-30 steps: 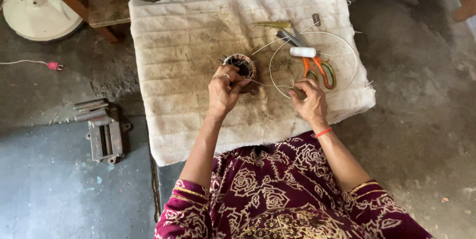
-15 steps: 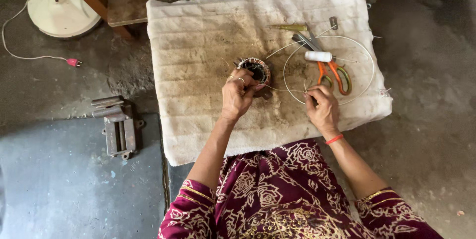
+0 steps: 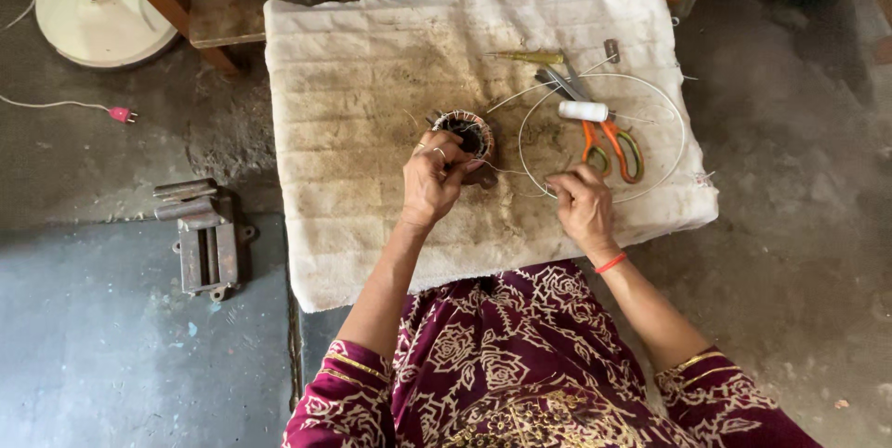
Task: The person winds thin white wire around a small cylindrical object held in the left hand, using the right hand to wrap and tighten the wire. The person repeatedly pulls the wire taut and adjusts the coil on the cylinder.
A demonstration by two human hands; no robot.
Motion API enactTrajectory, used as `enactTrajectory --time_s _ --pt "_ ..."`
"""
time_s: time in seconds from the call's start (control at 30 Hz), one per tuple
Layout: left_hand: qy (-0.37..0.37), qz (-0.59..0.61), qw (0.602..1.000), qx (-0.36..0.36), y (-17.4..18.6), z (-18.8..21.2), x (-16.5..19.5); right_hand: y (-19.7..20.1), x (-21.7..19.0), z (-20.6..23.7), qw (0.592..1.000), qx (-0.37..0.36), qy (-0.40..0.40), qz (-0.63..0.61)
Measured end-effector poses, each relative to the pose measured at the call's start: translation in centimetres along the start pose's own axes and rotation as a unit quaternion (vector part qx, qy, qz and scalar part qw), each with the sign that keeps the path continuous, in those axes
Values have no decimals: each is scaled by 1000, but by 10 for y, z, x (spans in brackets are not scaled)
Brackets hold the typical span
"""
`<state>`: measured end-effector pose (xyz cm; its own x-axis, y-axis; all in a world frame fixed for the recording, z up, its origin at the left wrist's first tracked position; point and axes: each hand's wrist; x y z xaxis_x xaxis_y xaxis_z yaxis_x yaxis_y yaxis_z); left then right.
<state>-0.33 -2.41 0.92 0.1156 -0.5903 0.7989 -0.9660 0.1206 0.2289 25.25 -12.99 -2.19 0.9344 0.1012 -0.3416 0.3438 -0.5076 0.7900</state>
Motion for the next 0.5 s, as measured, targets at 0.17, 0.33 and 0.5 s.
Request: enactTrajectory --time_s 0.17,0.33,0.5 --pt "19 -11 1000 -13 3 0 0 -5 3 1 993 -1 -75 -86" --pt "16 -6 1000 -8 3 -1 0 -14 13 7 1000 19 -15 -20" --pt "20 -22 999 -15 4 0 0 -19 17 10 999 -13 16 29"
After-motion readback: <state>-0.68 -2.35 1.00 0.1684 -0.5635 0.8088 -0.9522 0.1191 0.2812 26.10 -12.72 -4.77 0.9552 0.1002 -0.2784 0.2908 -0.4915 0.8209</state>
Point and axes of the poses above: each hand's wrist, its own z-axis away from the middle knuckle, its own y-axis out of the back of the hand, x = y × z, and after that the axes turned 7 degrees about z, right-handed
